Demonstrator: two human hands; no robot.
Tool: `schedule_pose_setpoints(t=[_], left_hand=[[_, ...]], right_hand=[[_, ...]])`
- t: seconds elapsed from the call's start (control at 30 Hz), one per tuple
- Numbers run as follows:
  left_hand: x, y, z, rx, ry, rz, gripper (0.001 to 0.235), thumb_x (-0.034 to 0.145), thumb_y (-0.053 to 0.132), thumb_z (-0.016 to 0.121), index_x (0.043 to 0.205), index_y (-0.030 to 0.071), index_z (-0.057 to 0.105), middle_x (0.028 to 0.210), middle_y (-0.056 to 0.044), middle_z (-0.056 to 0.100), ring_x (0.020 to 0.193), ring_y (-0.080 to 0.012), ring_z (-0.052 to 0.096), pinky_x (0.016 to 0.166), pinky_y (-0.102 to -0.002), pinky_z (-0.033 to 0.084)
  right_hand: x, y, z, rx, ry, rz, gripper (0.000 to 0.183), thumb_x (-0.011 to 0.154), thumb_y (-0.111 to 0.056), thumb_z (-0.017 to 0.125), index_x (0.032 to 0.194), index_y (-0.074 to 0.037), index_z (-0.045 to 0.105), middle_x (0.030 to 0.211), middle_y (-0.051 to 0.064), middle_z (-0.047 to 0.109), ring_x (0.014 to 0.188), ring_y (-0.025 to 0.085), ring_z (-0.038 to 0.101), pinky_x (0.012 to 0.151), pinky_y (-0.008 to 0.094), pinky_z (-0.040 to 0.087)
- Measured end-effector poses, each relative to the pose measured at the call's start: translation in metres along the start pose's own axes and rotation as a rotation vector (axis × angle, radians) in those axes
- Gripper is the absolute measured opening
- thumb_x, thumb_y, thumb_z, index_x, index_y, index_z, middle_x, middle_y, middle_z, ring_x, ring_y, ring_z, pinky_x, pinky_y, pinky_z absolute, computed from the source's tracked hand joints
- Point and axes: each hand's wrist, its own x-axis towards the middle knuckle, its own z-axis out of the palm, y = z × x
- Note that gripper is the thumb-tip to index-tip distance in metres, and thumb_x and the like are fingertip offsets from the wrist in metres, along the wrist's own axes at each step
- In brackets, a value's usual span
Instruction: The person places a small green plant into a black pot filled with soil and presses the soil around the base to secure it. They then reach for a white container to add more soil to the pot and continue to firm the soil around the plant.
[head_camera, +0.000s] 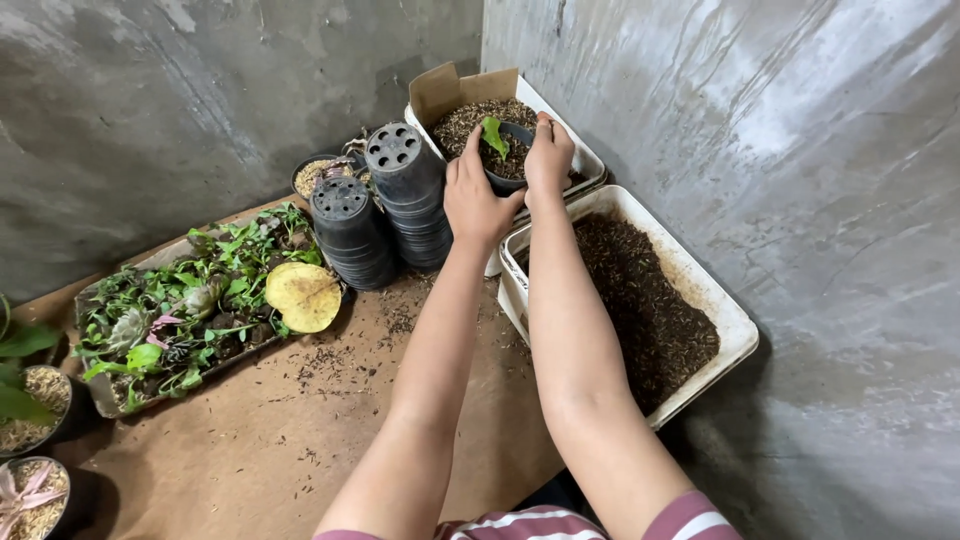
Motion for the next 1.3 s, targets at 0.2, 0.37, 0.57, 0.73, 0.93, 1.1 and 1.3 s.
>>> schedule_pose_setpoints(t=[0.2,0.37,0.57,0.73,0.93,1.1,1.3], left_hand=[[-0.003,0.002,-0.003,-0.083,0.036,-0.029,0.12,0.065,0.05,0.086,0.162,0.025,0.02,0.139,-0.005,0.06,0.136,-0.0245,0.049,0.114,-0.041,0.046],[-0.001,0.003,-0.005,-0.098,0.014,-0.054,0.126,0.066,0.049,0.086,0.164,0.022,0.013,0.139,-0.008,0.06,0.138,-0.0263,0.047,0.115,-0.043,0.044],[-0.002,0.001,-0.002,-0.096,0.022,-0.042,0.126,0.065,0.049,0.089,0.163,0.02,0.017,0.141,-0.01,0.059,0.139,-0.0292,0.047,0.116,-0.044,0.043],[0.0,-0.001,0.001,-0.087,0.044,-0.036,0.127,0.064,0.05,0.091,0.163,0.021,0.018,0.143,-0.009,0.058,0.139,-0.0292,0.047,0.116,-0.045,0.044],[-0.002,-0.007,0.01,-0.082,0.074,-0.029,0.123,0.064,0.046,0.089,0.163,0.022,0.02,0.145,-0.008,0.057,0.137,-0.0279,0.049,0.115,-0.043,0.045],[-0.003,-0.005,0.002,-0.096,0.11,0.097,0.117,0.068,0.041,0.089,0.159,0.012,0.021,0.144,-0.018,0.057,0.124,-0.0411,0.054,0.103,-0.049,0.046],[-0.004,0.001,-0.006,-0.147,0.09,0.078,0.092,0.072,0.043,0.086,0.145,0.012,0.039,0.144,-0.007,0.057,0.126,-0.0355,0.052,0.101,-0.048,0.047]], right_hand=[[0.002,-0.008,-0.004,-0.036,-0.051,-0.042,0.034,0.104,-0.035,0.051,0.126,-0.016,0.068,0.09,-0.003,0.071,0.101,0.018,0.06,0.1,0.046,0.021],[0.011,-0.005,-0.002,-0.002,-0.063,-0.039,0.032,0.101,-0.036,0.056,0.119,-0.018,0.073,0.082,-0.003,0.073,0.094,0.019,0.061,0.096,0.046,0.024],[-0.028,-0.04,-0.011,0.095,-0.034,-0.078,0.03,0.091,-0.042,0.07,0.097,-0.014,0.08,0.067,0.002,0.067,0.068,0.015,0.049,0.085,0.039,0.031],[-0.047,-0.055,-0.013,0.123,-0.055,-0.107,0.035,0.089,-0.046,0.071,0.088,-0.012,0.08,0.064,0.004,0.064,0.064,0.012,0.046,0.078,0.031,0.035],[-0.054,-0.05,-0.008,0.019,-0.03,-0.153,0.039,0.098,-0.052,0.056,0.1,-0.022,0.082,0.071,-0.002,0.071,0.079,0.016,0.059,0.104,0.045,0.021],[-0.055,-0.053,-0.009,-0.028,-0.099,-0.254,0.029,0.096,-0.026,0.06,0.12,-0.026,0.075,0.084,-0.016,0.072,0.064,0.001,0.049,0.103,0.034,0.031],[-0.018,-0.028,-0.006,0.352,0.114,-0.103,0.03,0.091,-0.021,0.059,0.109,-0.006,0.079,0.119,0.01,0.077,0.117,0.022,0.068,0.1,0.034,0.052]])
